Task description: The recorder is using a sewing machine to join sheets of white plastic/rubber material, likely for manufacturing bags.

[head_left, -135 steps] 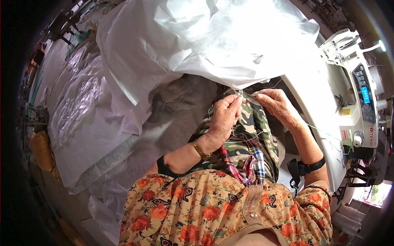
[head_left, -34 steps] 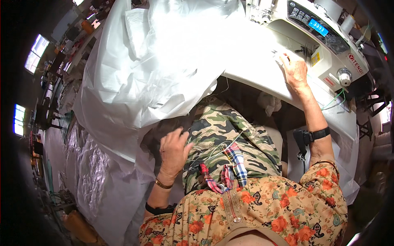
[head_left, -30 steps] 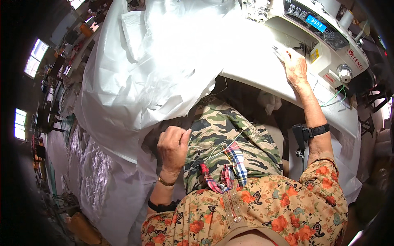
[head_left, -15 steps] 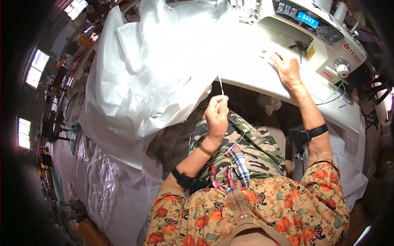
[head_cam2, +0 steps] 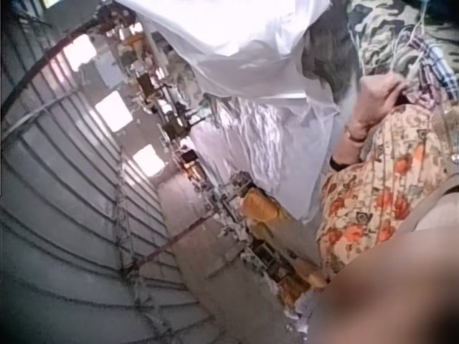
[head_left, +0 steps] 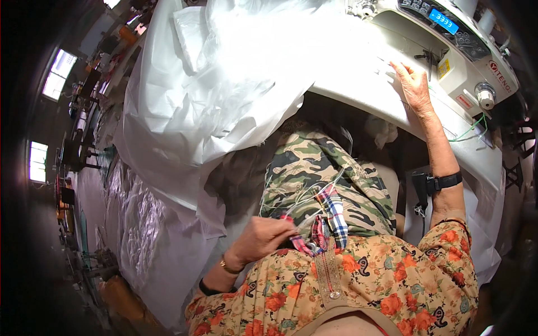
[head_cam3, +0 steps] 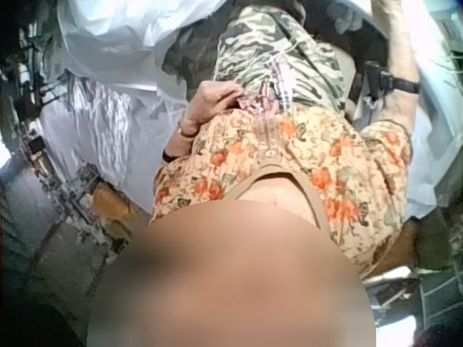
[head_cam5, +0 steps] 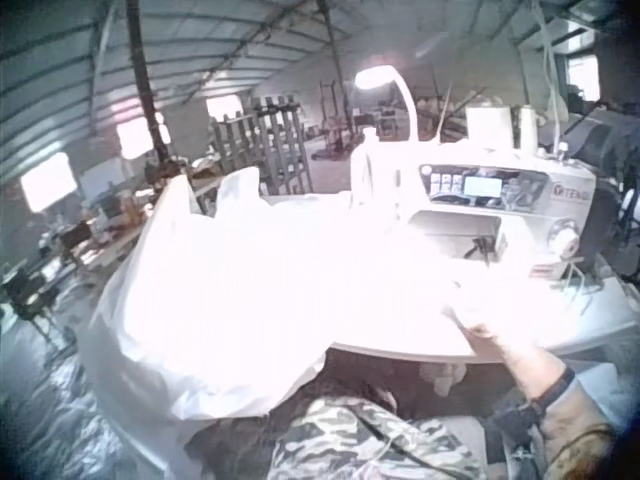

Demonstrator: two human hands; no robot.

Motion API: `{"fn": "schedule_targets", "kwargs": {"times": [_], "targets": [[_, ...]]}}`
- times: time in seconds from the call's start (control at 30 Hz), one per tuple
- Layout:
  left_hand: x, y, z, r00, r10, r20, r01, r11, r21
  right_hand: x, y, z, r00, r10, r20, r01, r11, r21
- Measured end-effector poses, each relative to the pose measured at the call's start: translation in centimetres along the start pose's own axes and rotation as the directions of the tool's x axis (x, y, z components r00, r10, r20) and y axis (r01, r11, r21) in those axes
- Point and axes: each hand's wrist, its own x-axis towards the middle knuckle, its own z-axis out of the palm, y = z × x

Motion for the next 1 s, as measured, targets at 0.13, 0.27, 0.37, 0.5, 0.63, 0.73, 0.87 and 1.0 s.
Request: {"fn": "schedule_targets", "kwargs": {"times": [0.13, 0.27, 0.37, 0.5, 0.63, 0.73, 0.87, 1.0], "targets": [[-7.0, -4.0, -1.8, 0.820, -0.531, -0.213, 0.541, 0.841, -0.015, 0.4, 0.3, -0.3, 0.999, -0.004, -0.043, 0.004, 1.000, -0.002], [-24.5, -14.1, -4.3, 0.548, -0.784, -0.291, 0.826, 0.562, 0.043, 0.9, 0.9, -0.8, 0.998, -0.010, -0.065, 0.006, 0.998, -0.062], [-43.7, -17.7, -4.3, 0.123, -0.955, -0.270, 0.794, -0.069, 0.605, 1.2, 0.4, 0.4, 0.998, -0.041, -0.046, 0.034, 0.989, -0.144], [-42.4, -14.8, -4.2, 0.085, -0.969, -0.232, 0.609, -0.134, 0.782, 1.2, 0.4, 0.0, 0.989, -0.095, -0.115, 0.041, 0.916, -0.400], [-29.9, -14.2, -7.5, 0.345, -0.811, -0.472, 0.777, -0.035, 0.628, 1.7, 0.1, -0.3, 0.984, -0.020, -0.178, -0.076, 0.853, -0.517], [-16.4, -11.2, -9.8, 0.551, -0.569, -0.610, 0.809, 0.183, 0.559, 1.2, -0.2, -0.1, 0.964, -0.213, -0.158, 0.026, 0.668, -0.744], [-2.4, -4.3, -11.1, 0.755, -0.078, -0.651, 0.568, 0.574, 0.590, -1.7, -3.1, 0.8, 0.879, -0.475, 0.040, 0.314, 0.513, -0.799], [2.7, -2.7, -12.8, 0.801, 0.257, -0.541, 0.315, 0.588, 0.745, -8.1, -11.3, 8.6, 0.928, 0.174, 0.329, -0.261, 0.934, 0.243]]}}
